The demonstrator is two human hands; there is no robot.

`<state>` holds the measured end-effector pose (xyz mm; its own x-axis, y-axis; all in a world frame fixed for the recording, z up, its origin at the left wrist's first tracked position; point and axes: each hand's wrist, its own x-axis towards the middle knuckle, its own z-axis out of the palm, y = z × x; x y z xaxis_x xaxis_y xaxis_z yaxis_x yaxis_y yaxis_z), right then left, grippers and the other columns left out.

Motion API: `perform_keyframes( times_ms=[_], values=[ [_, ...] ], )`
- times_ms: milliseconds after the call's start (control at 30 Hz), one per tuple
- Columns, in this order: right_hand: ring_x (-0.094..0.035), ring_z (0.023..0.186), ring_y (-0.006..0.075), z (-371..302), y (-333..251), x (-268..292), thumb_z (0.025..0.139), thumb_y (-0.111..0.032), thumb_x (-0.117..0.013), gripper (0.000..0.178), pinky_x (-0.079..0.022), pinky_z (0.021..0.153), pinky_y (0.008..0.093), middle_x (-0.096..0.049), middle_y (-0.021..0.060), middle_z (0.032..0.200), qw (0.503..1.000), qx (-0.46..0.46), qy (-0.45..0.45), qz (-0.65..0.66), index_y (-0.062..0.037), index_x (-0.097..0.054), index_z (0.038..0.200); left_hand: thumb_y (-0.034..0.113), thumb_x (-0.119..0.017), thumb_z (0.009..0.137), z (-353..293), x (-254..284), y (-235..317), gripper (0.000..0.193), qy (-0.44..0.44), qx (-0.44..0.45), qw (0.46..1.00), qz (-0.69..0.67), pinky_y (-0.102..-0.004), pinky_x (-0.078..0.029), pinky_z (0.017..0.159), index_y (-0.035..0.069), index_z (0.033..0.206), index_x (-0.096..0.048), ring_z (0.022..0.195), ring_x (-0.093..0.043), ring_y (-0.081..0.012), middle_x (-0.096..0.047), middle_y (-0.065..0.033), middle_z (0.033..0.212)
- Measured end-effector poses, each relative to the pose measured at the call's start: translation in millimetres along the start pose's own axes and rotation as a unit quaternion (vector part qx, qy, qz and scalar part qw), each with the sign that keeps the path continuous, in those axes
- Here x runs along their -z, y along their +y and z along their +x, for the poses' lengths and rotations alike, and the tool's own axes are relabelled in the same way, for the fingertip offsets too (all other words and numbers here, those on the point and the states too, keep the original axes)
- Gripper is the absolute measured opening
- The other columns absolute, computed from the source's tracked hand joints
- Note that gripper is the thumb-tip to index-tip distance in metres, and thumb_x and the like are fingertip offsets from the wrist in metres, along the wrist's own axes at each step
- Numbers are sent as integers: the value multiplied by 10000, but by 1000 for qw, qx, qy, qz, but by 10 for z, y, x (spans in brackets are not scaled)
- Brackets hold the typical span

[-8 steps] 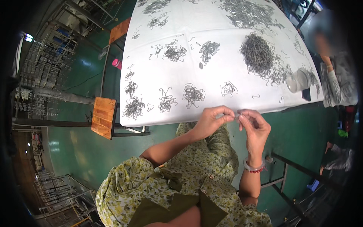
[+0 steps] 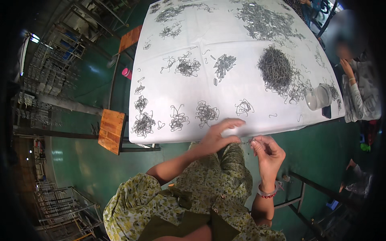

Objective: The person picks small wire pieces from a table and links them together by hand to form a chain. They repeatedly pick, twist, and connect the wires, then hang the completed chain on a nearby metal rack.

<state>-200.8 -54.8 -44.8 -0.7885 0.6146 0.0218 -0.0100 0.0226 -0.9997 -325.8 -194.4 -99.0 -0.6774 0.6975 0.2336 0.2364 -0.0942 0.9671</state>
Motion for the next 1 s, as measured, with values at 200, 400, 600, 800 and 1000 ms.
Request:
perform_keyframes(
  times_ms=[200, 400, 600, 800, 1000],
  values=[
    [-521, 595, 44, -8, -23, -23, 770, 46, -714, 126, -397, 511, 176, -618, 19, 716, 1000, -25, -15, -3, 41, -667, 886, 114, -656, 795, 834, 1404, -660, 154, 123, -18, 870, 477, -377, -476, 795, 83, 939, -702, 919, -563, -289, -627, -96, 955],
    [-525, 590, 27, -28, 5, 41, 764, 49, -721, 119, -400, 514, 169, -616, 4, 685, 999, -51, -10, -2, 35, -676, 873, 98, -598, 818, 1057, 2056, -1068, 71, -47, -63, 793, 604, -387, -483, 794, 58, 862, -636, 963, -534, -281, -567, -98, 960],
    [-545, 588, 21, -18, 39, 96, 788, 39, -698, 103, -406, 496, 162, -645, 18, 690, 999, -40, -1, 16, 32, -683, 890, 71, -570, 834, 1282, 2057, -788, 80, 100, -92, 809, 572, -427, -487, 738, 48, 910, -574, 937, -549, -325, -566, -131, 938],
    [-619, 680, 66, -21, 60, 122, 828, 34, -652, 144, -465, 539, 177, -683, 66, 798, 994, -47, -27, 90, 37, -676, 970, 97, -589, 862, 1179, 2121, -1037, 120, 164, 41, 858, 484, -382, -489, 700, 17, 944, -624, 807, -595, -286, -608, -153, 871],
    [-625, 705, 101, -111, 182, 121, 842, 44, -631, 160, -501, 577, 210, -674, 96, 835, 994, -34, -10, 105, 67, -658, 998, 144, -623, 879, 782, 1082, -567, 172, 137, 172, 975, -24, -264, -483, 698, 2, 976, -637, 794, -594, -114, -648, -58, 888]
  ],
)
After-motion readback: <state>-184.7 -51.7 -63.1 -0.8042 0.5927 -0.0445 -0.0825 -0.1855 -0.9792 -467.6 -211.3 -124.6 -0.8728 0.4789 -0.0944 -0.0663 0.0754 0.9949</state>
